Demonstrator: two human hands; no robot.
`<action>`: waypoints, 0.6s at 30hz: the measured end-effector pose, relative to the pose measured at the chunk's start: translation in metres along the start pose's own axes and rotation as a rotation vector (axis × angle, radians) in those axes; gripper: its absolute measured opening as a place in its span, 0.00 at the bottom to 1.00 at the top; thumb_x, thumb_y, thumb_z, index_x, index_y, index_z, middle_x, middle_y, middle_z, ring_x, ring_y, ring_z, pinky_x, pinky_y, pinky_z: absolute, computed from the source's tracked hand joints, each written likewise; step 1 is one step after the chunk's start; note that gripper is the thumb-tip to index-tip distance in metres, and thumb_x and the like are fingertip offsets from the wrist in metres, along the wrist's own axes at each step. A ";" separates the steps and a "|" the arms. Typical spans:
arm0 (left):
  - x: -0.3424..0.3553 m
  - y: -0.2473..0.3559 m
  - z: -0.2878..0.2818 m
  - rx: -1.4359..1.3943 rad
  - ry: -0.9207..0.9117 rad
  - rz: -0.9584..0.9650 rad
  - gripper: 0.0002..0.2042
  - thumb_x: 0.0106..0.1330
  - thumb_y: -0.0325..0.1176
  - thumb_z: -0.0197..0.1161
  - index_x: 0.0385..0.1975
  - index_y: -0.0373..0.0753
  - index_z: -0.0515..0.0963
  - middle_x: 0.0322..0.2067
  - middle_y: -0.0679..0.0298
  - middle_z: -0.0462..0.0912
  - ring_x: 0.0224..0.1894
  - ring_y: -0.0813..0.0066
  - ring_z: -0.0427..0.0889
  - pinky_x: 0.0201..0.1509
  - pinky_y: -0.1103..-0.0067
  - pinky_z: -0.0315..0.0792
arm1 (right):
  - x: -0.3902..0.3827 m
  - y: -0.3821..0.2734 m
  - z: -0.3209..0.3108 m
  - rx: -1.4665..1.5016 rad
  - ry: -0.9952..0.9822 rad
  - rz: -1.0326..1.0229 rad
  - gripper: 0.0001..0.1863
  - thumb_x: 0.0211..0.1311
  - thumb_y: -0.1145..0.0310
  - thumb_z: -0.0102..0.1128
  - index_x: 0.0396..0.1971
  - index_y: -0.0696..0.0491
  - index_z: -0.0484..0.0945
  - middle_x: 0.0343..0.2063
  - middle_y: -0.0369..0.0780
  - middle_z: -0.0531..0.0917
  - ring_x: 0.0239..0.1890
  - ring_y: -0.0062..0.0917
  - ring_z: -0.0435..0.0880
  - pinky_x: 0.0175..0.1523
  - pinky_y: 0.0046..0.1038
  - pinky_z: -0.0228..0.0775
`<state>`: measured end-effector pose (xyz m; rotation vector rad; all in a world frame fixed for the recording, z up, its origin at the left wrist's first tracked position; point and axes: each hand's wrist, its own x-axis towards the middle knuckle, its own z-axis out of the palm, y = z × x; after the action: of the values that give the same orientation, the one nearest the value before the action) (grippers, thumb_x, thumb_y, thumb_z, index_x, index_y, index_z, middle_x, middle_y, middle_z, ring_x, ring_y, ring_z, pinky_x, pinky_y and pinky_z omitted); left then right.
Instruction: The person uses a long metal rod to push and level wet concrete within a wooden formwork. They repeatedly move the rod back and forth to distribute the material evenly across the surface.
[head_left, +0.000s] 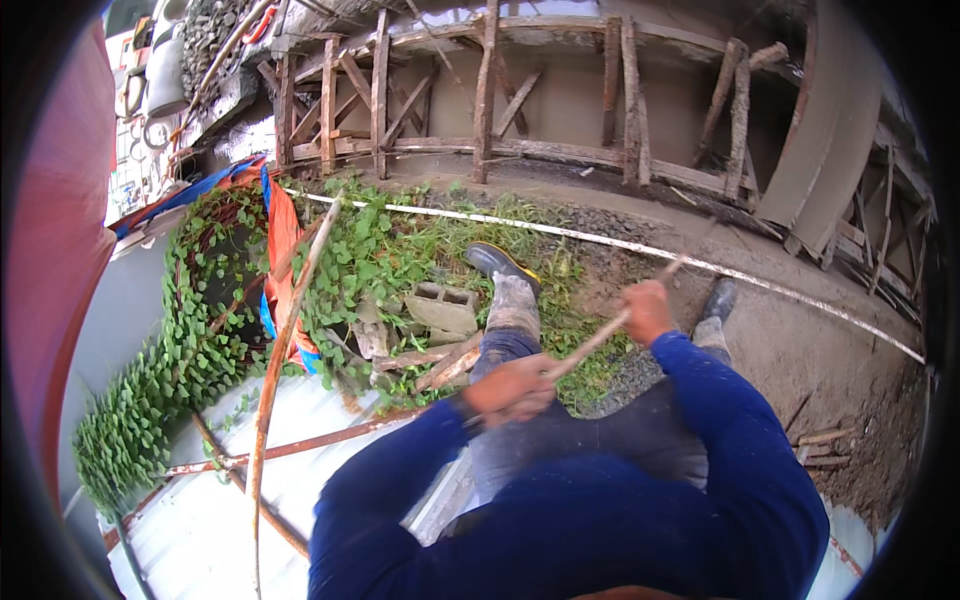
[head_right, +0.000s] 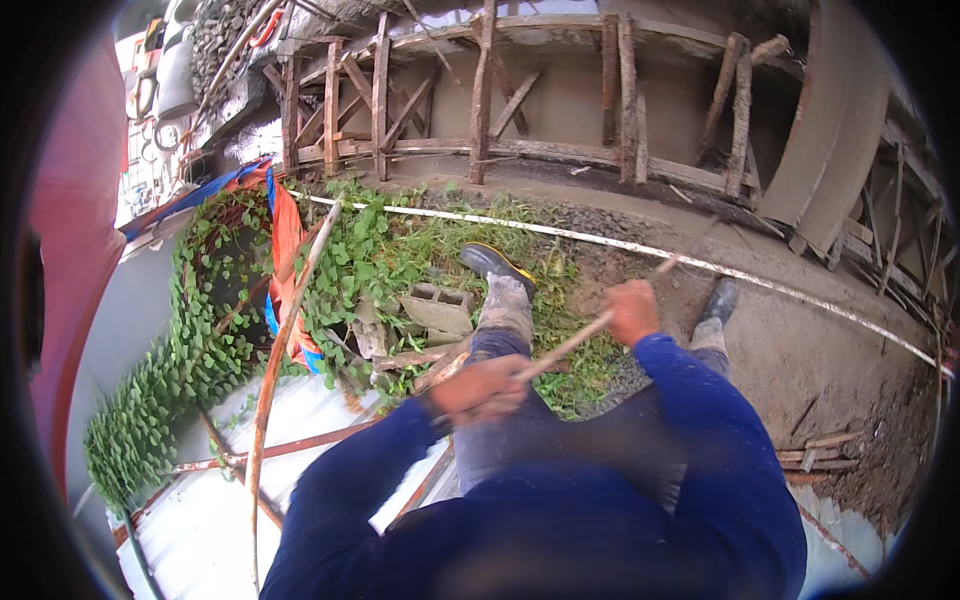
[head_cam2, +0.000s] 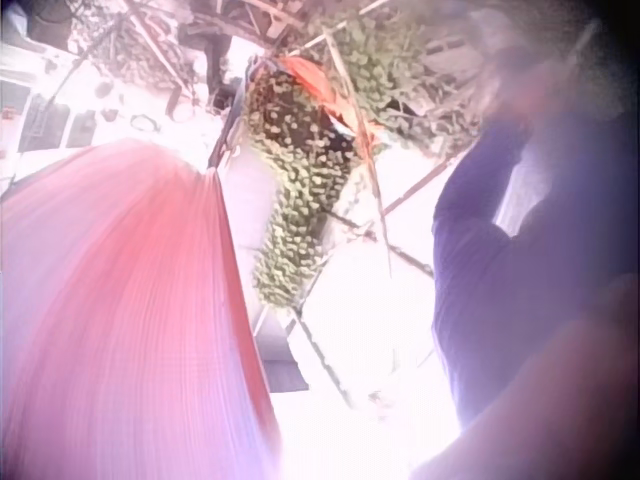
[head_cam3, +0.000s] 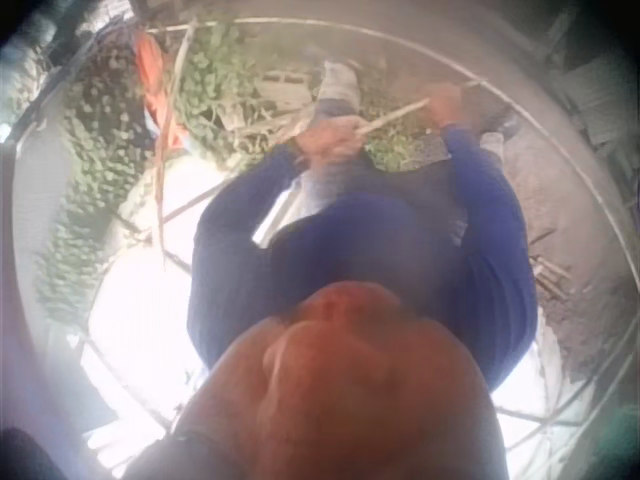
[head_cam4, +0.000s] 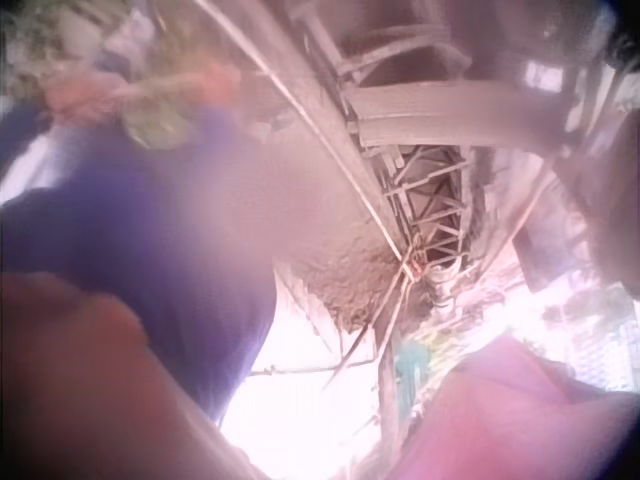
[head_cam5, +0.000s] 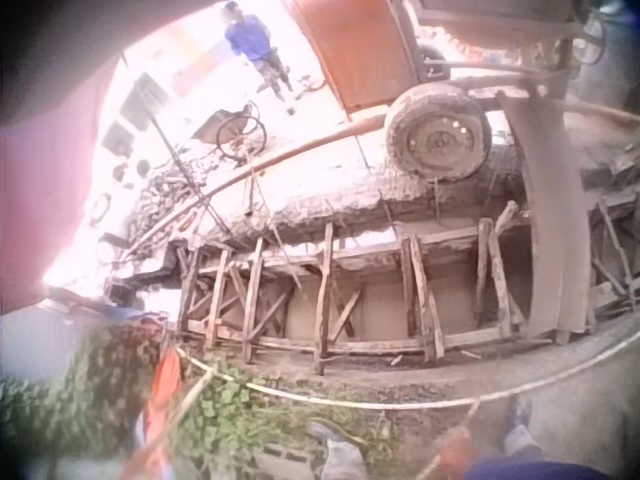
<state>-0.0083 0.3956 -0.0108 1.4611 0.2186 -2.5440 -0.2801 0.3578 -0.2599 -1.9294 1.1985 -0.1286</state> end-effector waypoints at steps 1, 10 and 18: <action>0.032 0.001 -0.005 -0.026 -0.009 -0.008 0.15 0.77 0.29 0.52 0.61 0.38 0.67 0.25 0.76 0.65 0.19 0.87 0.62 0.18 0.85 0.55 | -0.001 0.035 0.013 0.021 0.035 0.028 0.05 0.45 0.70 0.70 0.23 0.48 0.81 0.28 0.41 0.83 0.41 0.45 0.80 0.54 0.46 0.66; -0.043 0.076 -0.171 0.030 0.095 0.059 0.14 0.77 0.26 0.50 0.59 0.37 0.67 0.25 0.75 0.66 0.19 0.86 0.63 0.19 0.84 0.57 | 0.161 -0.072 0.152 0.026 -0.058 -0.036 0.11 0.49 0.71 0.72 0.34 0.46 0.83 0.35 0.38 0.81 0.50 0.42 0.78 0.63 0.49 0.61; -0.179 0.085 -0.187 -0.018 0.490 0.101 0.14 0.76 0.26 0.51 0.59 0.35 0.67 0.25 0.71 0.66 0.18 0.84 0.63 0.20 0.82 0.58 | 0.249 -0.246 0.209 0.222 -0.170 -0.248 0.11 0.52 0.70 0.73 0.36 0.45 0.84 0.39 0.37 0.82 0.52 0.41 0.78 0.69 0.56 0.58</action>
<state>0.2565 0.3728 0.0484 2.0099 0.2292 -2.0629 0.1246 0.3356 -0.3027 -1.8445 0.7961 -0.2140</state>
